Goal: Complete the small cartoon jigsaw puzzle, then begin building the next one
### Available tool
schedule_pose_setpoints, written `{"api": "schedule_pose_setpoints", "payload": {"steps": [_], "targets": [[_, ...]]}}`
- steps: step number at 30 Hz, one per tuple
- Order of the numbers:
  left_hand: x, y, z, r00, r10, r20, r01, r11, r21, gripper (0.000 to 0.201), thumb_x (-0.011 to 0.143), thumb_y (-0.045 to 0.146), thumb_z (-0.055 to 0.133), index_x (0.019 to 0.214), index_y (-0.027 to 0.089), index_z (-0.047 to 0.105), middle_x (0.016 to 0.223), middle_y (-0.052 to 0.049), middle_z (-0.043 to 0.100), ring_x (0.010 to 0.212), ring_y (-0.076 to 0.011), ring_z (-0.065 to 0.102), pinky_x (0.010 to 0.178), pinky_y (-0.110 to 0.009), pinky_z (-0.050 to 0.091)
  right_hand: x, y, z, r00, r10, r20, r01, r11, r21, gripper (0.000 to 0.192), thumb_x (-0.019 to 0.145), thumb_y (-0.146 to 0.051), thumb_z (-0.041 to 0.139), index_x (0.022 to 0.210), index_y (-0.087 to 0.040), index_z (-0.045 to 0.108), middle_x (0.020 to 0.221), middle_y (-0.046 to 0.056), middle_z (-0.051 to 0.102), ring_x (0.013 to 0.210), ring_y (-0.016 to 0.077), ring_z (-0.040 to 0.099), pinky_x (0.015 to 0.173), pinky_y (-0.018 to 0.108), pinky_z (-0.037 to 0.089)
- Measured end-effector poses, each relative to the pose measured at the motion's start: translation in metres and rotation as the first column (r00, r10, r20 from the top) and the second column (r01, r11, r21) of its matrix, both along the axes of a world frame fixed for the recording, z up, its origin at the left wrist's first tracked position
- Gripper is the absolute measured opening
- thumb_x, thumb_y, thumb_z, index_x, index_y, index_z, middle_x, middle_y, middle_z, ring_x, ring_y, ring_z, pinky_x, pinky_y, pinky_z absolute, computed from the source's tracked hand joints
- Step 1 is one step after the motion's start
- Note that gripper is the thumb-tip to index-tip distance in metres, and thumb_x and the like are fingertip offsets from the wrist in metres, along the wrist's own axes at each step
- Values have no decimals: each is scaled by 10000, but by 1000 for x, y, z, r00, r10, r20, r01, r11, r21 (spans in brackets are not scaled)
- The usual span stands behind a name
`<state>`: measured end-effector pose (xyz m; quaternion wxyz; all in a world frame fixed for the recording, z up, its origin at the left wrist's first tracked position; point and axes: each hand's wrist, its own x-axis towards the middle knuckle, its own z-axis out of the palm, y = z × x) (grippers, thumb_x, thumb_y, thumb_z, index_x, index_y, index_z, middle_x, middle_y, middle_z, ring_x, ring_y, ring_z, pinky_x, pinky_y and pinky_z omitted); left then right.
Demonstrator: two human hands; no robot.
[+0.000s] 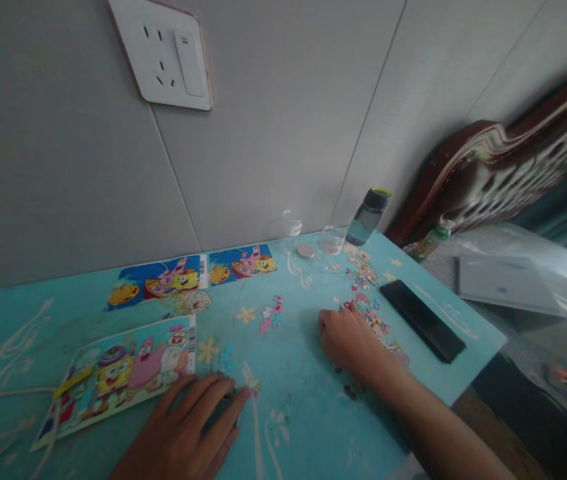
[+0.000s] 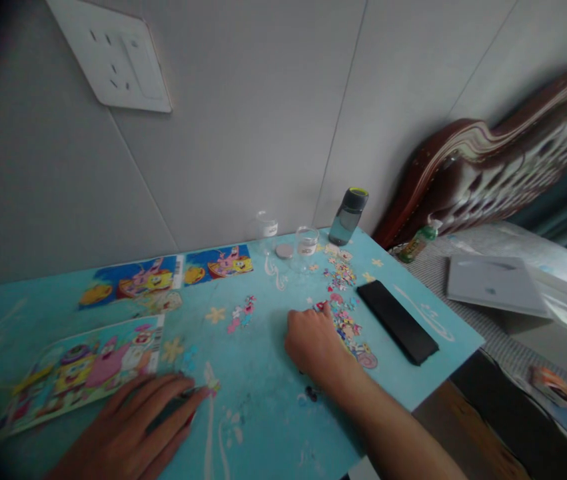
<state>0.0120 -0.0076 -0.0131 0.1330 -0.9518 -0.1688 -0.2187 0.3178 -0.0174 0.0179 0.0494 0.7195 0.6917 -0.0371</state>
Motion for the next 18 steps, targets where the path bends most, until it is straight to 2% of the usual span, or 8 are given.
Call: {"api": "schedule_pose_setpoints", "payload": {"steps": [4,7,10,12,14,16,18], "targets": [[4,-1,5,1000,13,11,-13,1000,0,339,1000,213,424,1249,248,651,1088,-32,674,1031,-193,573,1041,-373,328,-9,-3,1,987,159,-23,-157,986,54,234,879,-70,466,831,-141,684,740,114,724,746,218,702,1036,452,412],[7,-8,5,996,77,42,-73,994,-76,319,1009,231,428,1240,248,647,1077,-21,685,1030,-193,579,1058,-385,324,-20,-10,7,920,369,-131,-360,929,87,211,846,-61,482,784,-162,657,674,52,685,723,184,684,1105,437,369],[10,-15,3,986,146,78,-130,975,-181,296,1005,218,449,1225,245,646,1082,-22,687,1035,-203,588,1061,-420,330,-27,-19,15,735,576,-356,-584,806,99,228,777,-20,488,781,-192,637,659,-28,634,714,134,659,1174,398,301],[11,-18,1,984,163,69,-144,964,-224,284,996,199,469,1220,229,641,1101,-37,680,1053,-211,592,1052,-438,346,-28,-23,19,609,625,-489,-661,740,124,277,759,12,454,795,-205,622,657,-62,588,683,107,629,1194,382,283],[11,-18,1,985,167,48,-150,957,-248,277,985,193,494,1224,215,632,1121,-50,670,1068,-220,593,1047,-458,356,-26,-23,21,559,616,-555,-655,738,160,306,755,35,414,794,-208,596,647,-77,536,631,97,582,1198,404,289],[10,-18,3,986,164,33,-149,953,-264,270,974,190,513,1217,205,630,1125,-58,665,1072,-229,594,1038,-472,365,-23,-21,21,579,584,-569,-585,784,209,311,769,43,394,786,-207,576,651,-71,514,633,105,560,1176,427,327],[9,-18,4,987,158,27,-144,949,-279,251,964,196,528,1190,194,638,1119,-63,664,1073,-239,593,1027,-480,373,-19,-17,18,611,553,-566,-508,823,256,296,806,31,409,815,-201,593,712,-35,564,736,130,594,1112,422,398]]}}
